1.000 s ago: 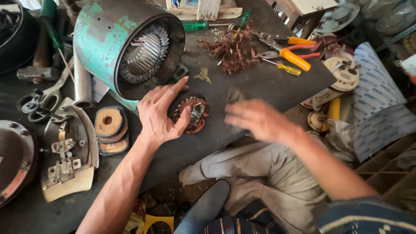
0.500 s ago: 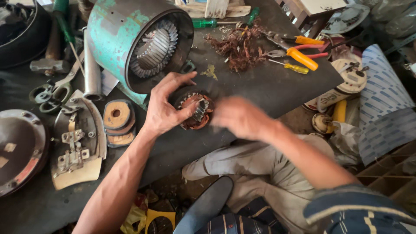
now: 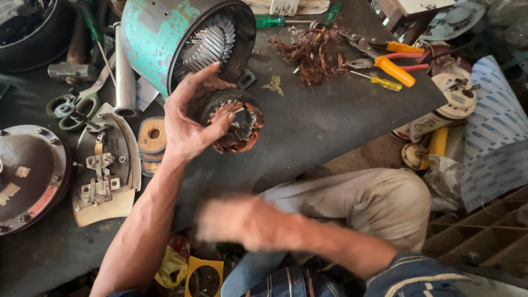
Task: The person uses a screwdriver and pliers to remove copper windings from a motor stator. They scrape and pull out the wires, then wipe the stator with a cloth.
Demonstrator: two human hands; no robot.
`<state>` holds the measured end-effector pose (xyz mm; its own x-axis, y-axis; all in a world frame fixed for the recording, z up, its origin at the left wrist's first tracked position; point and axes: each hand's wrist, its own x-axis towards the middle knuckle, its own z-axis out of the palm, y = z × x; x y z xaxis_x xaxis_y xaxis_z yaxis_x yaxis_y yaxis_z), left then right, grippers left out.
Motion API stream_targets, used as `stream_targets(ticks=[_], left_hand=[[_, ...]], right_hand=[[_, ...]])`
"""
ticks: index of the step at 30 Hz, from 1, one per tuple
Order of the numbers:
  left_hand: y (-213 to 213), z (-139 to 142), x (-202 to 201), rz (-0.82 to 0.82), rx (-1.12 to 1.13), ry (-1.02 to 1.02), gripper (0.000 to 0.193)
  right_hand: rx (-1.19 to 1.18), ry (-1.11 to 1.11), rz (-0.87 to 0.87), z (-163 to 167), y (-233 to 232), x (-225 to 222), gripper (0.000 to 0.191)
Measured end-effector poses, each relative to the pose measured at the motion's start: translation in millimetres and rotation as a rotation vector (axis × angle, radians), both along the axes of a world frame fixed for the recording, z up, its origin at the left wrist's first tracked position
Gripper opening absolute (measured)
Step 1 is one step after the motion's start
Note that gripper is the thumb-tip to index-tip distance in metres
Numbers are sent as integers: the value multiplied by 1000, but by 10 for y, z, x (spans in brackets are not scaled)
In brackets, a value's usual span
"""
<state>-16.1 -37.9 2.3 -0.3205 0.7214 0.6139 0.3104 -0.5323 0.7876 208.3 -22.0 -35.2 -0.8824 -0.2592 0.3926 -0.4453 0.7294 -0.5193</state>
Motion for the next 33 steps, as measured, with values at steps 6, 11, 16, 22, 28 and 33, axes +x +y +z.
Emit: stream_targets(ticks=[6,11,16,22,28,33], left_hand=[[30,-3,-10,111,-2,173,73],[110,-34,31,102,2,162,71],[172,-33,68,122,13,246,70],[194,-26,31,91,-27,372,69],[149,0,-80,-132,-110,205,62],[86,10,-116,-553,-193,-256,58]], right_hand=[[-63,-13,-254,296,170,262,54],[20,177,-1015,435,998,503,35],[252,133,-913,198,600,426,33],[-184,-292,-17,235,-8,390,47],[-190,-16,-402,481,624,533,48],[-27,116,-890,614,1271,548,42]])
